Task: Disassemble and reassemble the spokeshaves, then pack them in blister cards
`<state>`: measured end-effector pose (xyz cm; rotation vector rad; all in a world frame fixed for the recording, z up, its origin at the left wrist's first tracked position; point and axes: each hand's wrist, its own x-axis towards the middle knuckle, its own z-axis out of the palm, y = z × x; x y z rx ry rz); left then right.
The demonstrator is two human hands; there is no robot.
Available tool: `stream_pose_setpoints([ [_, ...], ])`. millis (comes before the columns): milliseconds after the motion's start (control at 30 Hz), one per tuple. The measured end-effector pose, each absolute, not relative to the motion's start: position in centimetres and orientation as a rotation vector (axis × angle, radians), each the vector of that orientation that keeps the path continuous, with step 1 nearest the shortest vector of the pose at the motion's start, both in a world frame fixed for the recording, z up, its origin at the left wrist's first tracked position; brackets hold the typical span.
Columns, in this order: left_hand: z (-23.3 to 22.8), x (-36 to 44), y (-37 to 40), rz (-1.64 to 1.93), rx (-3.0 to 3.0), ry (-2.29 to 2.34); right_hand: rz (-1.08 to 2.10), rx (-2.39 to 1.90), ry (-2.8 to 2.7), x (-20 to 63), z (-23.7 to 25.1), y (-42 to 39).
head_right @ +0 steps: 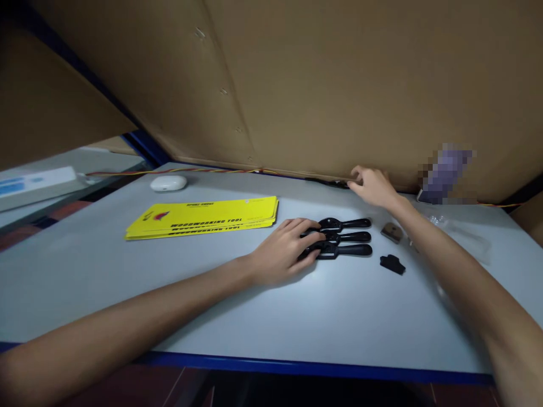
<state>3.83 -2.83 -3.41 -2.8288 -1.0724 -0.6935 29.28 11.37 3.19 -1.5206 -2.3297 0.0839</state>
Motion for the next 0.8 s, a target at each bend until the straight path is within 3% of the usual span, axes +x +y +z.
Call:
stream_pose_setpoints([
  [167,-3.3,4.3,-3.1,-0.769,-2.720,-0.919,0.004,-1.582,-2.258,34.4,4.6,5.2],
  [367,-2.4,5.3,-3.3,-0.563,-2.574,-0.569,0.002,-1.526,-2.315,38.8,3.3,0.9],
  [600,-2.1,6.5,-3.1,-0.547,-2.778,-0.544,-0.325,-1.582,-2.643,38.1,2.3,-0.7],
  [800,-2.1,6.2,-3.0,-0.647,-2.791,-0.585,-0.177,-1.564,-2.564,38.6,0.7,-0.5],
])
